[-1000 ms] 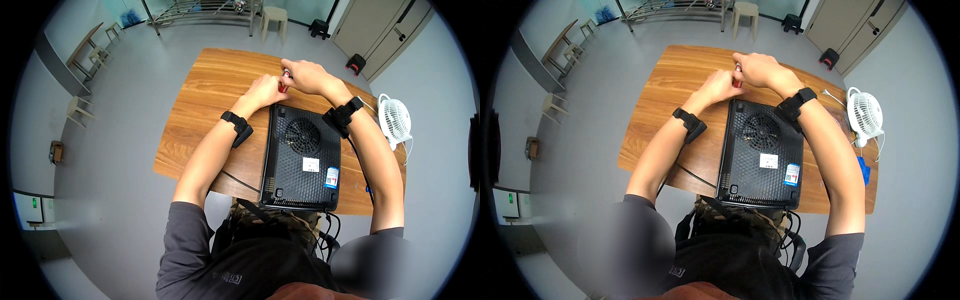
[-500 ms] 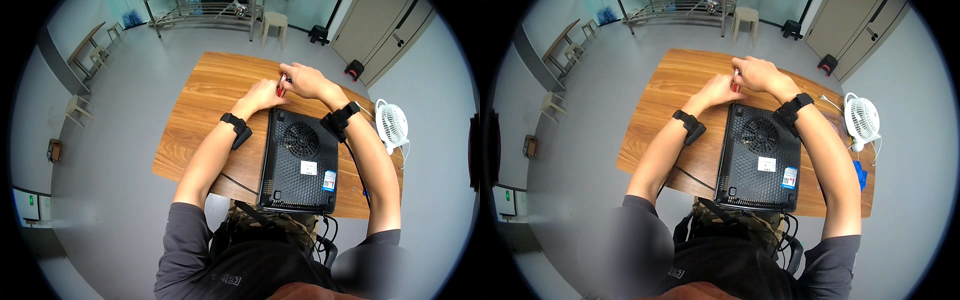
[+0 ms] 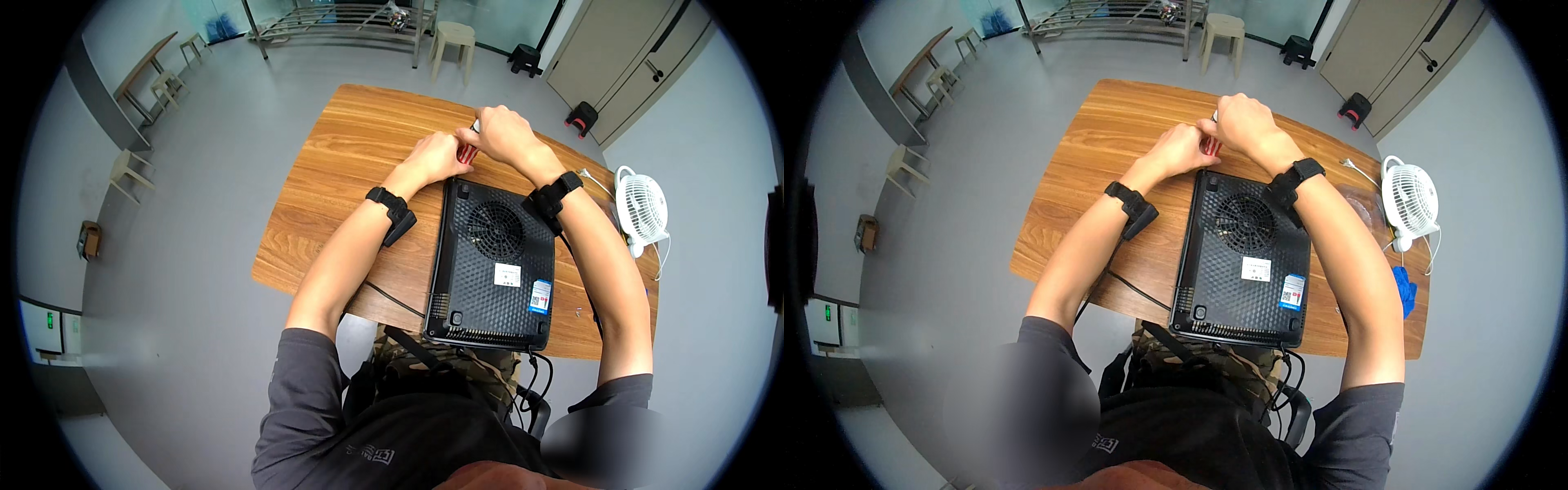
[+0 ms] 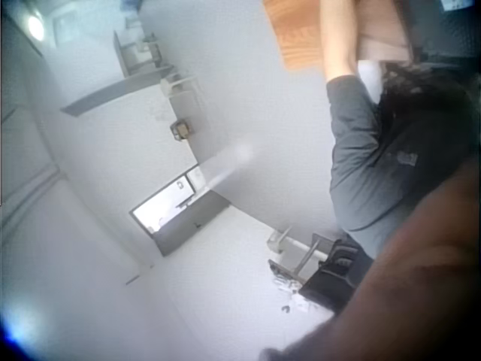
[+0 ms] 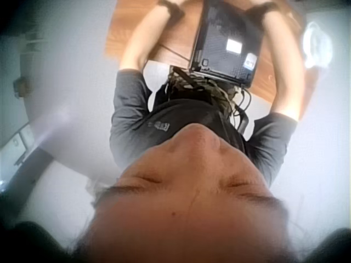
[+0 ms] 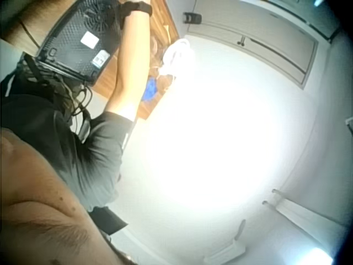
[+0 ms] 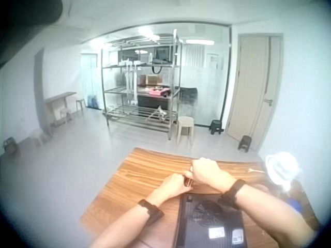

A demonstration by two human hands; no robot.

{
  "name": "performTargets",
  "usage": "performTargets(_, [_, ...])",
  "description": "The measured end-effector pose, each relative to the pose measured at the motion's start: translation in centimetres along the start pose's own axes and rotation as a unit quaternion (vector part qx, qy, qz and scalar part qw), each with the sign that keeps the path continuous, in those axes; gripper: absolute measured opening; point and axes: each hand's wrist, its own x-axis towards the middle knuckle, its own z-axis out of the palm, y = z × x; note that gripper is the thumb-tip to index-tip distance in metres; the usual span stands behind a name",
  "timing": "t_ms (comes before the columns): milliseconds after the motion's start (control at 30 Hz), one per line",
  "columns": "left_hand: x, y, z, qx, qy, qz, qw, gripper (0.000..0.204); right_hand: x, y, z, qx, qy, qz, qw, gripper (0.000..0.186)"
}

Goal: The person wipes the surface of a black induction cooktop with a blue cloth, then flips it over. Using a screwdriver, they remove several screws from the back panel and lift it off, exposing the internal components including a fan and wiring.

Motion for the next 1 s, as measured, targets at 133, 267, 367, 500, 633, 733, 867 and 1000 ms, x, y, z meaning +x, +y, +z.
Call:
performTargets(133, [0.5, -0.5, 0.2, -0.064, -0.007, 0.033, 0.997, 0.036, -0.1, 0.5, 0.2, 0.044, -0.001, -0.037, 0.998, 0.046])
performTargets(267, [0.8, -1.0, 0.2, -0.058, -0.002, 0.017, 0.998, 0.031, -0.2, 0.6, 0.5, 0.06, -0.005, -0.052, 0.997, 0.049])
performTargets(367, [0.5, -0.9, 0.1, -0.082, 0.017, 0.035, 0.996, 0.028, -0.3, 0.0, 0.7, 0.062, 0.029, -0.033, 0.997, 0.047])
performTargets(500, [0.3, 0.0, -0.1, -0.058, 0.027, 0.033, 0.997, 0.028, 0.3, 1.0, 1.1, 0.098, 0.022, -0.051, 0.994, 0.045])
performTargets(633, [0.2, 0.4, -0.3, -0.032, 0.031, 0.036, 0.998, 0.027, 0.1, 1.1, 1.1, 0.11, 0.033, -0.052, 0.992, 0.044])
performTargets(733, [0.0, 0.7, -0.5, -0.044, 0.04, 0.054, 0.997, 0.028, 0.0, 1.2, 0.9, 0.113, 0.039, -0.057, 0.991, 0.043])
performTargets(867, [0.1, 1.1, -0.8, -0.041, 0.03, 0.025, 0.998, 0.028, -0.2, 1.1, 0.6, 0.116, 0.049, -0.065, 0.99, 0.042])
performTargets(1000, [0.3, 0.2, -0.6, -0.043, 0.0, 0.033, 0.999, 0.026, -0.5, 1.2, 0.3, 0.121, 0.052, -0.053, 0.99, 0.041])
